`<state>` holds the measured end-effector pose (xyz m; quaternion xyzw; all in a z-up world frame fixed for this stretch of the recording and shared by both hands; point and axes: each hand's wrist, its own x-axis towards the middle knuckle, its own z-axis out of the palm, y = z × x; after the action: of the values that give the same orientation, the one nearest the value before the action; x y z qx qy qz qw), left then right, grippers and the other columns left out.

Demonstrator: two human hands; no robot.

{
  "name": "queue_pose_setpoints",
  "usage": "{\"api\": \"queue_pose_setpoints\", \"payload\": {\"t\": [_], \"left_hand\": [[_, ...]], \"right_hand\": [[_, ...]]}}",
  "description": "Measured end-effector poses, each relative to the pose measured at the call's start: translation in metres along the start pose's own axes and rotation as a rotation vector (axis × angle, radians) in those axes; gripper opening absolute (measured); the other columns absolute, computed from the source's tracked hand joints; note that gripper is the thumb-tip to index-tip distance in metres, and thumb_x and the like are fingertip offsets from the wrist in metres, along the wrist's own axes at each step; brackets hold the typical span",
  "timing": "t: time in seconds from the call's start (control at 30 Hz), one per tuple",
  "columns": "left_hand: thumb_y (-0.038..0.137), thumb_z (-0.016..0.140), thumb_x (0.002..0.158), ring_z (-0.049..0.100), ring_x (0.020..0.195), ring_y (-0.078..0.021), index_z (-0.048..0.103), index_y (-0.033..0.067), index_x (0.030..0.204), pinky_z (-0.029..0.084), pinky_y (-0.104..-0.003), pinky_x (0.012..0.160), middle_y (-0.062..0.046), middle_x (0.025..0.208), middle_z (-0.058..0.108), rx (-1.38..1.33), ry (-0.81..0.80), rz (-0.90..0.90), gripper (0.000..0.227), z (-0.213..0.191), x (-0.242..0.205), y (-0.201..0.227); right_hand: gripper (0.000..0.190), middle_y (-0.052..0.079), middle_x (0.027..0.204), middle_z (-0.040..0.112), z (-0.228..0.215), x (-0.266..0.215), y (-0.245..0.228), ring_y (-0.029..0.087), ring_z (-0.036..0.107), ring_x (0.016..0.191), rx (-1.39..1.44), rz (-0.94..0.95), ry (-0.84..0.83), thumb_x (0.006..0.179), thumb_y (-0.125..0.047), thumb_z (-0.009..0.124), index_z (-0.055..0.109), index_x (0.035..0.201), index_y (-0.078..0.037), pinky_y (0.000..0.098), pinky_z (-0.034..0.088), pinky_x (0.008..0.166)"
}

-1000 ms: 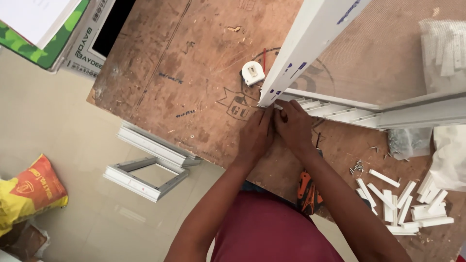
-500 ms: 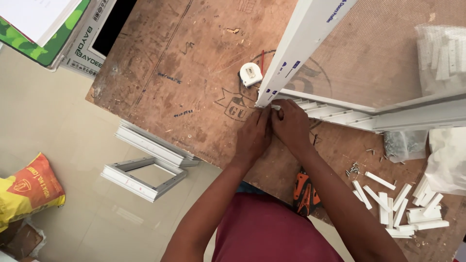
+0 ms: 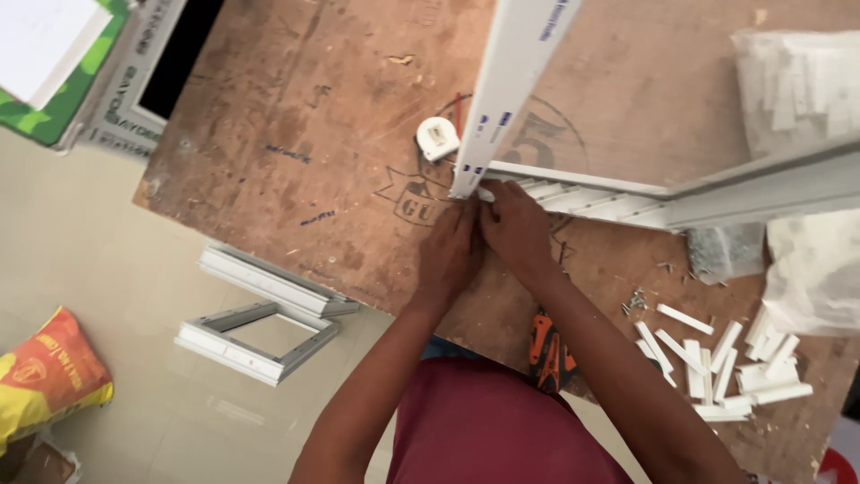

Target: The recorder is assembling a PVC window frame by inserting white plastic spacer components and securing them with a power drill.

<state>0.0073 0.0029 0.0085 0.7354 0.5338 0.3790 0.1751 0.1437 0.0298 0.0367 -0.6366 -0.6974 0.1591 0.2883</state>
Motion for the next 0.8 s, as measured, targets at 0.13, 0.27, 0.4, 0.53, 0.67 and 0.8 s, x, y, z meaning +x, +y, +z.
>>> {"api": "queue_pose_setpoints", "payload": {"t": [0.13, 0.27, 0.4, 0.53, 0.67, 0.8], "left_hand": [[0.008, 0.067, 0.090, 0.069, 0.100, -0.0315, 0.060, 0.0045, 0.140, 0.058, -0.043, 0.078, -0.013, 0.111, 0.067, 0.007, -0.039, 0.000, 0.050, 0.002, -0.001, -0.001], [0.009, 0.067, 0.091, 0.067, 0.100, -0.0312, 0.056, 0.0032, 0.144, 0.058, -0.042, 0.078, -0.014, 0.113, 0.066, 0.039, -0.005, 0.053, 0.055, 0.004, -0.001, -0.002], [0.008, 0.067, 0.091, 0.067, 0.097, -0.0304, 0.057, 0.0030, 0.145, 0.058, -0.042, 0.076, -0.014, 0.111, 0.066, 0.070, -0.057, 0.017, 0.055, 0.005, -0.001, -0.004], [0.008, 0.066, 0.091, 0.068, 0.100, -0.0307, 0.057, 0.0024, 0.144, 0.059, -0.041, 0.078, -0.016, 0.116, 0.066, 0.076, -0.020, 0.047, 0.054, 0.007, -0.002, -0.006], [0.009, 0.065, 0.094, 0.068, 0.102, -0.0321, 0.057, 0.0014, 0.144, 0.059, -0.041, 0.077, -0.017, 0.118, 0.066, 0.076, -0.052, 0.031, 0.051, 0.007, -0.003, -0.005], [0.011, 0.064, 0.095, 0.067, 0.107, -0.0337, 0.057, 0.0037, 0.143, 0.058, -0.043, 0.084, -0.017, 0.121, 0.066, 0.048, 0.012, 0.051, 0.049, 0.006, -0.003, -0.004]], "right_hand": [[0.051, 0.012, 0.083, 0.067, -0.038, -0.015, -0.027, 0.030, 0.067, 0.070, 0.049, 0.099, -0.073, 0.084, -0.008, 0.071, 0.066, 0.135, -0.012, 0.0426, 0.054, 0.065], [0.038, 0.010, 0.093, 0.070, -0.077, -0.060, -0.004, 0.020, 0.068, 0.072, 0.160, 0.158, 0.031, 0.087, -0.008, 0.074, 0.070, 0.125, -0.009, 0.0340, 0.057, 0.067], [0.025, 0.012, 0.106, 0.071, -0.122, -0.111, 0.071, 0.020, 0.070, 0.081, 0.053, 0.235, 0.181, 0.093, -0.005, 0.069, 0.073, 0.118, -0.006, 0.0329, 0.057, 0.071], [0.024, 0.018, 0.107, 0.069, -0.158, -0.128, 0.105, 0.027, 0.070, 0.081, -0.205, 0.322, 0.157, 0.094, -0.006, 0.069, 0.074, 0.117, -0.004, 0.0397, 0.056, 0.073], [0.023, 0.017, 0.114, 0.071, -0.162, -0.137, 0.122, 0.034, 0.068, 0.096, -0.326, 0.187, 0.068, 0.093, -0.003, 0.066, 0.075, 0.114, -0.005, 0.0448, 0.055, 0.084], [0.023, 0.014, 0.114, 0.071, -0.157, -0.139, 0.144, 0.039, 0.068, 0.099, -0.346, 0.167, 0.016, 0.090, -0.005, 0.064, 0.076, 0.110, -0.008, 0.0478, 0.055, 0.086]]}}
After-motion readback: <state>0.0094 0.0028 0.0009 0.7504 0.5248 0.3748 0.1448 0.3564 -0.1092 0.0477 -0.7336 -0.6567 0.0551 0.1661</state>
